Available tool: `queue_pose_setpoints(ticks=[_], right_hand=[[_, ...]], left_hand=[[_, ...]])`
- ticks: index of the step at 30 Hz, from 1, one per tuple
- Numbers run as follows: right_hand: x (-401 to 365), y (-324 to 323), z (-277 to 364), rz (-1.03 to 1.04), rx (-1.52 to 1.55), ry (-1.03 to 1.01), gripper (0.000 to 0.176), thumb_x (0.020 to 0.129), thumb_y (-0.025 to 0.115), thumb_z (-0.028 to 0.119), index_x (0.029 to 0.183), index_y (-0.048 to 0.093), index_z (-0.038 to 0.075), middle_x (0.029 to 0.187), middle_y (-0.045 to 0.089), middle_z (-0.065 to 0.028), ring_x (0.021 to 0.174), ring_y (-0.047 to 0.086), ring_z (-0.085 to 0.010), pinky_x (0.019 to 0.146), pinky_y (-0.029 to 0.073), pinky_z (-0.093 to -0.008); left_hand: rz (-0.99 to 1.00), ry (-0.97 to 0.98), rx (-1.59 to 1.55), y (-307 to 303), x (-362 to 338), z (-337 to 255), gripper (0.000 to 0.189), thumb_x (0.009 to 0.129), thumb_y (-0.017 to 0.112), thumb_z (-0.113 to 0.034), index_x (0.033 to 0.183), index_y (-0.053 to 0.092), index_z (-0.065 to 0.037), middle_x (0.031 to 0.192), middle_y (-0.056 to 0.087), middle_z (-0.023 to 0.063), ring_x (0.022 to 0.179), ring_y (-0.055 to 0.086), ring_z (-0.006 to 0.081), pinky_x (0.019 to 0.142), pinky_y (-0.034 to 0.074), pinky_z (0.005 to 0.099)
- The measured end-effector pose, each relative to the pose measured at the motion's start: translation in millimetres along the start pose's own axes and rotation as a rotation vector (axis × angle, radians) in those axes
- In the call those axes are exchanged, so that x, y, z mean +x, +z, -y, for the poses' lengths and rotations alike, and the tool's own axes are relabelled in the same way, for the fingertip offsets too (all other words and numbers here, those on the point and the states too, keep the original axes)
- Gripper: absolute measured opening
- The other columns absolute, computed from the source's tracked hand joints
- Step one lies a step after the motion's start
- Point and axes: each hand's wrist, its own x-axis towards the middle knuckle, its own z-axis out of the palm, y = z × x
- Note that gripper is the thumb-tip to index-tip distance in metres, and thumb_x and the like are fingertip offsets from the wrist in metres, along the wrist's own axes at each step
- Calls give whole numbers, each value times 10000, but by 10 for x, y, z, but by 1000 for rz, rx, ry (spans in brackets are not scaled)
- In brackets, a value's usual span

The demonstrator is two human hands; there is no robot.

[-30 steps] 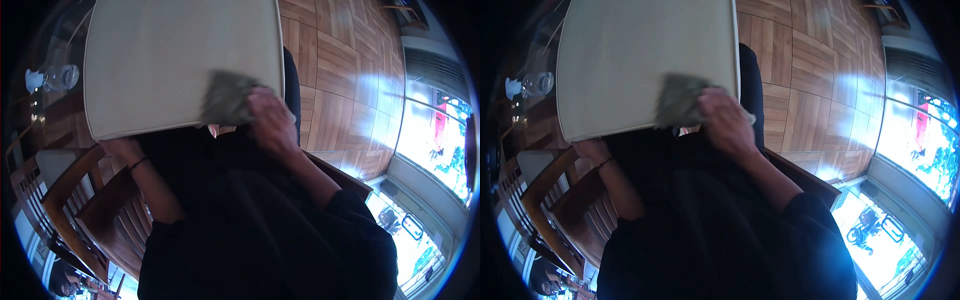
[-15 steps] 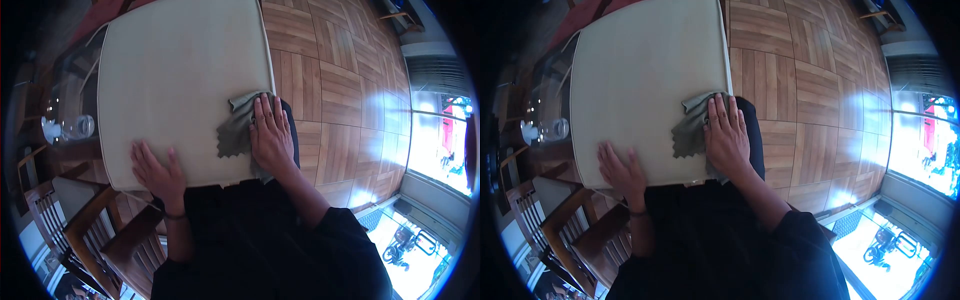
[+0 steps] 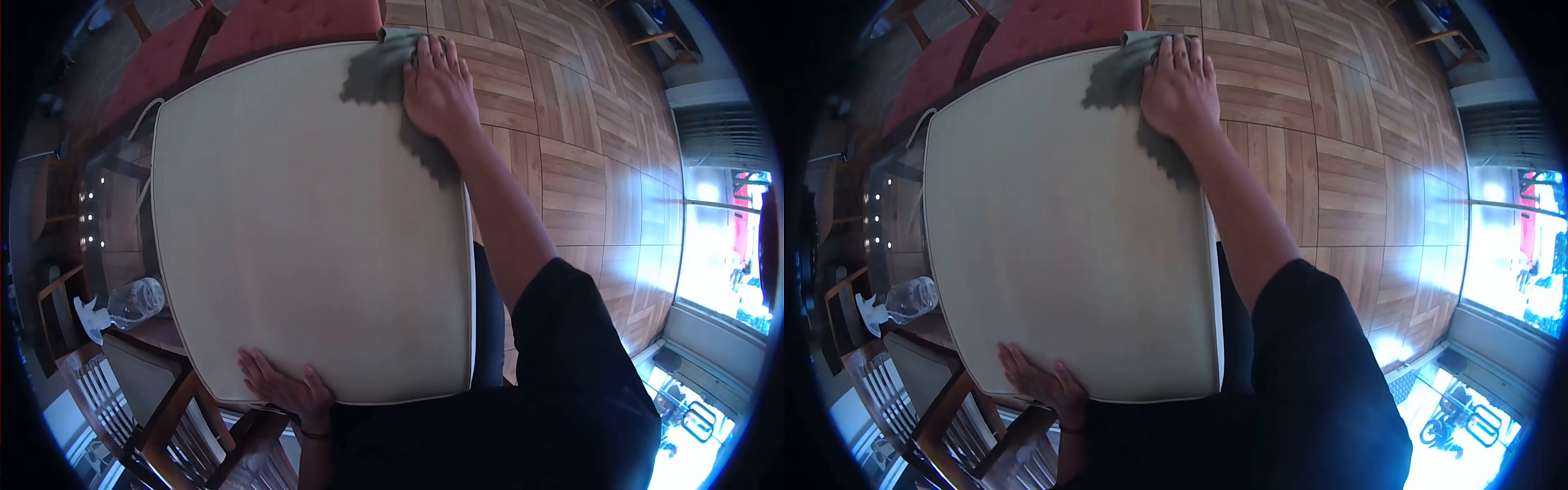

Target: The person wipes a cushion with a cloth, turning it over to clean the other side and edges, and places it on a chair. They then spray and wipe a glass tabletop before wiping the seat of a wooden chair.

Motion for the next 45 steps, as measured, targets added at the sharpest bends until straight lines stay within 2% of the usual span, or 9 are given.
queue_pose_setpoints(ticks=[4,9,16,19,25,28,32,42,45], right_hand=[[134,13,4,7,-34,-19,607,1037,373,348,1528,325,-6,1602,315,-185,1522,201,-352,1241,176,-460],[-31,67,373,60,-109,-232,604,1044,355,356,1530,323,-2,1615,297,-168,1528,194,-324,1244,174,-454],[92,567,1711,169,-83,-496,604,1056,319,351,1542,287,-7,1636,252,-149,1529,193,-307,1246,182,-444],[177,853,2380,230,-116,-556,610,1063,295,383,1565,250,39,1650,228,-111,1540,160,-269,1252,175,-421],[259,1241,3338,236,-101,-687,602,1061,277,366,1542,294,5,1634,265,-136,1526,210,-283,1247,187,-417],[253,1190,3197,252,36,-641,588,1061,274,358,1538,312,17,1632,280,-116,1524,220,-264,1246,190,-411],[178,993,2756,232,-7,-576,574,1061,279,360,1542,326,51,1629,300,-86,1520,235,-235,1245,195,-399],[75,159,718,148,-77,-241,584,1058,307,375,1536,333,42,1617,313,-112,1514,246,-255,1239,206,-409],[25,51,412,86,-73,-188,591,1051,327,377,1530,339,31,1610,319,-133,1508,256,-285,1233,213,-427]], left_hand=[[-2,3,-7,8,-8,-3,815,984,333,-548,1548,238,34,1607,253,257,1510,194,418,1206,53,569],[17,-30,-51,10,-29,3,815,978,346,-550,1544,250,27,1596,272,269,1508,203,415,1210,31,557],[-27,-30,-103,38,-29,18,826,968,378,-570,1537,286,22,1578,313,272,1498,232,416,1209,38,549],[-21,-25,-135,43,-37,49,823,962,398,-572,1534,305,12,1573,327,268,1497,238,412,1215,21,547],[-75,-56,-138,92,-69,48,799,940,436,-604,1496,428,-30,1543,406,227,1485,289,372,1222,39,553],[-96,-60,-140,91,-54,45,790,937,442,-594,1487,440,-27,1540,410,230,1484,296,364,1223,42,548],[-93,-51,-131,72,-24,29,797,955,418,-572,1509,375,-1,1561,372,242,1496,268,374,1223,38,522],[-82,-45,-80,0,0,-46,789,951,439,-540,1529,336,-13,1584,340,221,1490,276,377,1201,81,534],[-101,-30,-66,2,12,-55,781,950,444,-533,1533,335,-24,1589,335,206,1491,274,373,1198,89,537]])
